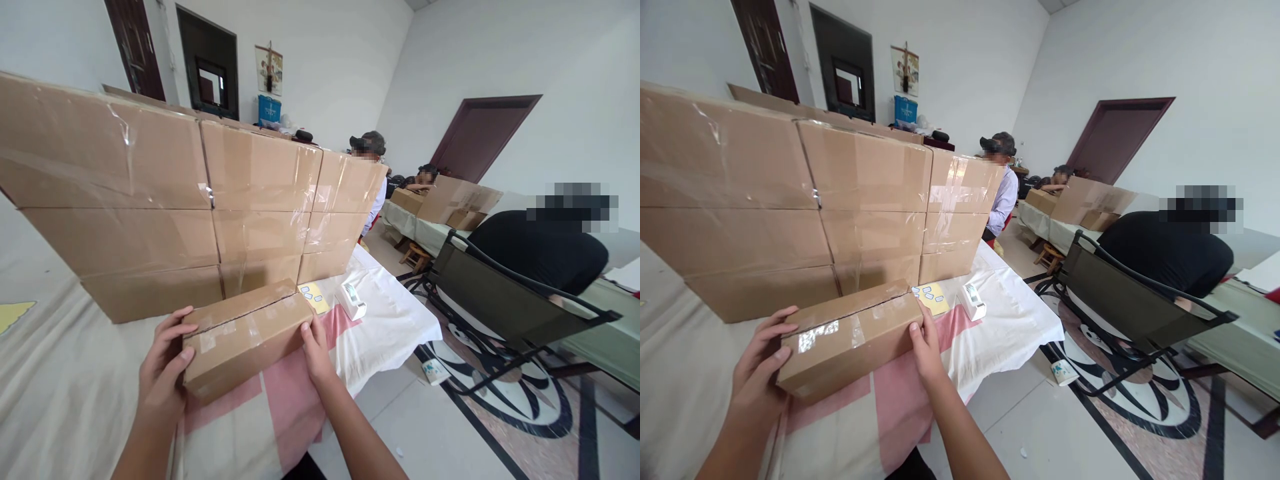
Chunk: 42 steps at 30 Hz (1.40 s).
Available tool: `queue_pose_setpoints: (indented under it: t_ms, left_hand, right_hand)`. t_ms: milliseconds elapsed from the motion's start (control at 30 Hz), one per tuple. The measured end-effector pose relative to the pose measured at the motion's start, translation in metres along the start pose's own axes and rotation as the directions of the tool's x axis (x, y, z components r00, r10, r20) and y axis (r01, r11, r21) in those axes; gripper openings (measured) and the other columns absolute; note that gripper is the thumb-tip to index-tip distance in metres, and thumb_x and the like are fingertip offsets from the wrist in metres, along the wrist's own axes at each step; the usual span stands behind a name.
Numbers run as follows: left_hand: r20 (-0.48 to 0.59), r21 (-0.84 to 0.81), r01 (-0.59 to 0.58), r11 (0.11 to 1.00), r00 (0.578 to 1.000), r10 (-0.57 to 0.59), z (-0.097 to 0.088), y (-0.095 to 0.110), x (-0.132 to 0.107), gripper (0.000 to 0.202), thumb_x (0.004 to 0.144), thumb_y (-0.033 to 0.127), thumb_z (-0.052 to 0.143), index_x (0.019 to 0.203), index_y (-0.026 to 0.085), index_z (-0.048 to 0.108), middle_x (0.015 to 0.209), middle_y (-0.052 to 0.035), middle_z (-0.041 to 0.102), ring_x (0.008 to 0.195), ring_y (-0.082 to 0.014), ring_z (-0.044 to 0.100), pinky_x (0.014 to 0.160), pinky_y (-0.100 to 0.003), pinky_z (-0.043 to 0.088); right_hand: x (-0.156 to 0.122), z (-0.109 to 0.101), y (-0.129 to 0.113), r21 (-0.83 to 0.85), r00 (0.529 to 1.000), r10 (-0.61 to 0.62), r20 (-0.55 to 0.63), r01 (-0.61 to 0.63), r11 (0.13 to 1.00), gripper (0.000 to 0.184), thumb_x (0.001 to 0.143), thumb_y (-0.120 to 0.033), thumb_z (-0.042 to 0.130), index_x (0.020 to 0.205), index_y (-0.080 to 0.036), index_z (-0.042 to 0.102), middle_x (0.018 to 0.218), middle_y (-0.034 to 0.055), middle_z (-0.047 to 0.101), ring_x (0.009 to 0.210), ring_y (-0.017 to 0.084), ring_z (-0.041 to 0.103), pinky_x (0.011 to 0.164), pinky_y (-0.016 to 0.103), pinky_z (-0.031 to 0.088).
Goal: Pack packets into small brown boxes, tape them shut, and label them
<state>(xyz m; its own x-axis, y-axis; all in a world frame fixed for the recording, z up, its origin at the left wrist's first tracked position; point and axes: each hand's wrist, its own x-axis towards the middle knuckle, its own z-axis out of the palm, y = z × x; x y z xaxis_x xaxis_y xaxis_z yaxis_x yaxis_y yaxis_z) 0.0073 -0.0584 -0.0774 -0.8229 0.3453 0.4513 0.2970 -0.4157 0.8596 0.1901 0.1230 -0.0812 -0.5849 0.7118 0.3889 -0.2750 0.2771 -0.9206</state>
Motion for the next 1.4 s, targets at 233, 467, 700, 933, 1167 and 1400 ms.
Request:
queue_pose_setpoints:
  t_ms: [233, 467, 700, 933, 1167, 1400]
  left_hand:
    - [0.010, -0.005, -0.011, 1.000, 1.000, 0.011, 0.000, 0.000, 0.000, 0.017, 0.080, 0.036, 0.073, 0.095, 0.027, 0.072, 0.142, -0.0043, 0.057, 0.141, -0.0355, 0.042, 0.122, -0.060, 0.024]
    - [0.023, 0.006, -0.017, 1.000, 1.000, 0.017, 0.001, 0.000, -0.001, 0.017, 0.082, 0.035, 0.070, 0.097, 0.028, 0.070, 0.144, -0.0019, 0.056, 0.142, -0.0349, 0.042, 0.125, -0.059, 0.022]
    - [0.037, 0.002, -0.019, 1.000, 0.999, 0.019, 0.000, 0.000, -0.002, 0.016, 0.084, 0.034, 0.067, 0.099, 0.028, 0.070, 0.145, -0.0018, 0.055, 0.143, -0.0324, 0.042, 0.124, -0.053, 0.026]
    - [0.037, -0.018, -0.016, 1.000, 0.999, 0.017, 0.001, 0.003, -0.002, 0.015, 0.084, 0.035, 0.069, 0.098, 0.029, 0.071, 0.143, -0.0028, 0.054, 0.141, -0.0315, 0.043, 0.121, -0.052, 0.028]
    - [0.037, -0.036, -0.013, 0.999, 0.999, 0.015, 0.002, 0.004, -0.002, 0.014, 0.085, 0.033, 0.069, 0.098, 0.028, 0.071, 0.143, -0.0030, 0.054, 0.139, -0.0300, 0.044, 0.117, -0.047, 0.031]
    - [0.047, -0.007, -0.031, 0.999, 0.998, 0.032, 0.002, 0.006, -0.003, 0.011, 0.086, 0.031, 0.067, 0.096, 0.027, 0.069, 0.143, -0.0026, 0.054, 0.139, -0.0291, 0.044, 0.119, -0.046, 0.030]
  right_hand:
    - [-0.001, 0.000, 0.000, -0.007, 1.000, -0.006, -0.003, 0.006, 1.000, 0.053, 0.100, -0.054, 0.054, 0.149, -0.033, 0.053, 0.145, 0.0039, 0.061, 0.145, 0.026, 0.046, 0.124, 0.043, 0.034]
    - [0.001, -0.001, 0.001, -0.019, 1.000, -0.014, 0.002, 0.014, 1.000, 0.053, 0.100, -0.055, 0.053, 0.148, -0.032, 0.054, 0.144, 0.0050, 0.061, 0.145, 0.026, 0.046, 0.123, 0.044, 0.035]
    - [0.001, -0.004, 0.004, -0.032, 1.000, 0.008, 0.004, -0.008, 0.999, 0.046, 0.100, -0.054, 0.053, 0.138, -0.030, 0.062, 0.143, 0.0061, 0.062, 0.142, 0.027, 0.049, 0.122, 0.046, 0.037]
    - [-0.001, -0.003, 0.001, -0.050, 0.998, 0.068, -0.007, -0.068, 0.996, 0.044, 0.099, -0.057, 0.053, 0.130, -0.028, 0.065, 0.137, 0.0073, 0.065, 0.135, 0.028, 0.055, 0.118, 0.047, 0.040]
    - [-0.001, -0.004, 0.006, -0.036, 0.999, 0.041, -0.008, -0.041, 0.999, 0.038, 0.100, -0.052, 0.053, 0.129, -0.030, 0.066, 0.138, 0.0053, 0.065, 0.137, 0.027, 0.053, 0.120, 0.046, 0.038]
    - [-0.003, -0.005, 0.010, -0.070, 0.998, 0.055, -0.023, -0.056, 0.996, 0.044, 0.101, -0.053, 0.052, 0.136, -0.030, 0.062, 0.142, 0.0043, 0.063, 0.136, 0.026, 0.054, 0.120, 0.044, 0.039]
